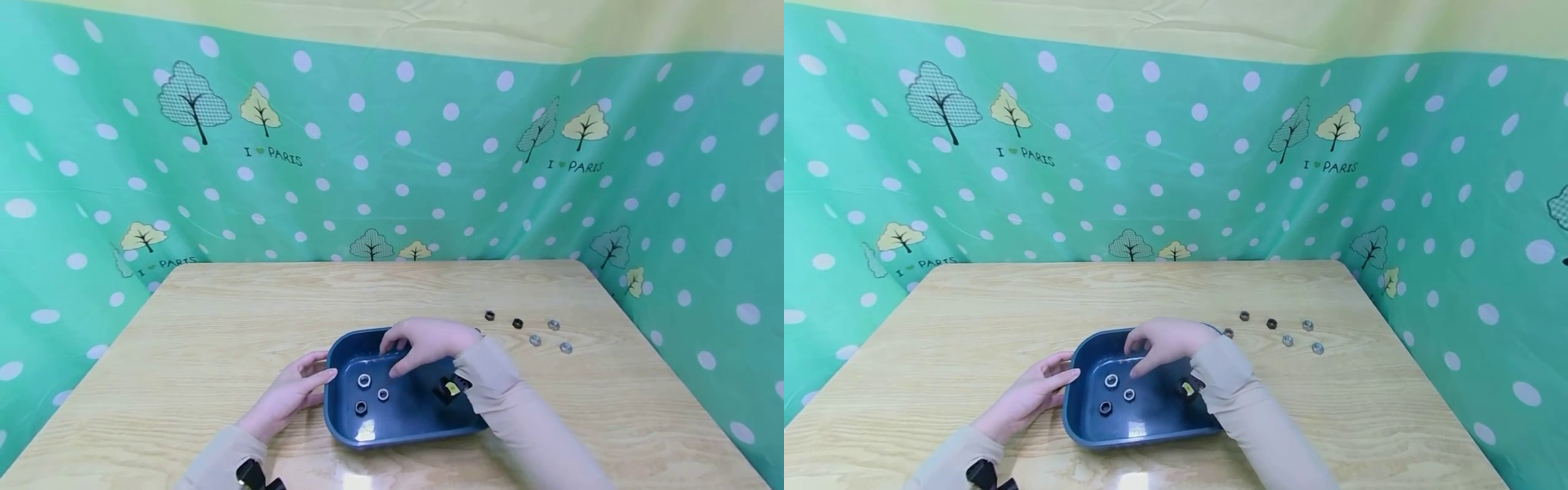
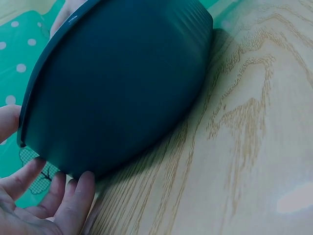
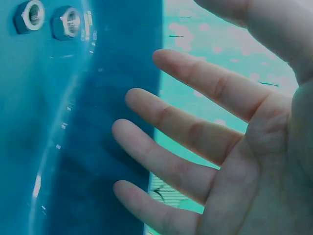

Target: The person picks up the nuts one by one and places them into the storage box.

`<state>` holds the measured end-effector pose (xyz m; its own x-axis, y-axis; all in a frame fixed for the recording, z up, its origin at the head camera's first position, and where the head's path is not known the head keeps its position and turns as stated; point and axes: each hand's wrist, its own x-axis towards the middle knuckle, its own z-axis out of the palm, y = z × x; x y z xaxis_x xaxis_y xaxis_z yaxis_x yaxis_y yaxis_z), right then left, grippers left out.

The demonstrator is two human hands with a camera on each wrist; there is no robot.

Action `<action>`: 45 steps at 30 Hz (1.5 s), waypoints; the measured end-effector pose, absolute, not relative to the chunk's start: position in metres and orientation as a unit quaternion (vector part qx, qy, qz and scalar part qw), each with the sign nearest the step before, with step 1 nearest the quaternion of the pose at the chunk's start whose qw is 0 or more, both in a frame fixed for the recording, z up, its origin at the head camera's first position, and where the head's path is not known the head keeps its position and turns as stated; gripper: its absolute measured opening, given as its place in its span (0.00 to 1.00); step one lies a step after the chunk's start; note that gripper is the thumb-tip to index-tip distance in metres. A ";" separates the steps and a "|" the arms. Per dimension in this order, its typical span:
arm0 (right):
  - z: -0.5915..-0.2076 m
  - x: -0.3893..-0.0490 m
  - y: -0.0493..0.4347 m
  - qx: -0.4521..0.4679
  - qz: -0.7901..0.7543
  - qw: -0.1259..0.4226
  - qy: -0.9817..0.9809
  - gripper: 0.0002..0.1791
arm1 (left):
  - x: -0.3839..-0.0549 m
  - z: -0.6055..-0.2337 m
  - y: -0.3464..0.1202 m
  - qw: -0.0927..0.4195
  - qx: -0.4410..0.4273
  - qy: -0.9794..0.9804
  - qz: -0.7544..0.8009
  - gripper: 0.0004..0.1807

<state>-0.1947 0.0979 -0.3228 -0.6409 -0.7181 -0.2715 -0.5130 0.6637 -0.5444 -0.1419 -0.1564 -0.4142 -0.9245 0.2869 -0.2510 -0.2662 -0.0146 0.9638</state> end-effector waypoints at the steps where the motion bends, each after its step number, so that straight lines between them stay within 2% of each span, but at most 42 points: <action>1: -0.320 -0.194 0.100 -0.352 -0.218 0.234 0.880 0.21 | -0.142 -0.414 -0.157 0.194 0.008 0.675 0.712 0.30; 11: -0.302 -0.188 0.129 -0.368 -0.229 0.170 0.885 0.17 | -0.141 -0.414 -0.158 0.190 0.015 0.673 0.715 0.30; 23: -0.315 -0.178 0.177 -0.379 -0.227 0.068 0.895 0.08 | -0.139 -0.415 -0.156 0.189 0.010 0.683 0.706 0.30; 34: -0.331 -0.175 0.212 -0.334 -0.254 0.010 0.908 0.09 | -0.140 -0.414 -0.156 0.188 0.010 0.683 0.705 0.30; 45: -0.352 -0.170 0.247 -0.305 -0.267 -0.011 0.914 0.10 | -0.142 -0.419 -0.159 0.187 0.035 0.678 0.710 0.31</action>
<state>-0.1704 0.2475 -0.3519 -0.8133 -0.5524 0.1828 -0.5639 0.6710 -0.4815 -0.1416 -0.1594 -0.4186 -0.9277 0.3130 -0.2035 -0.2180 -0.0118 0.9759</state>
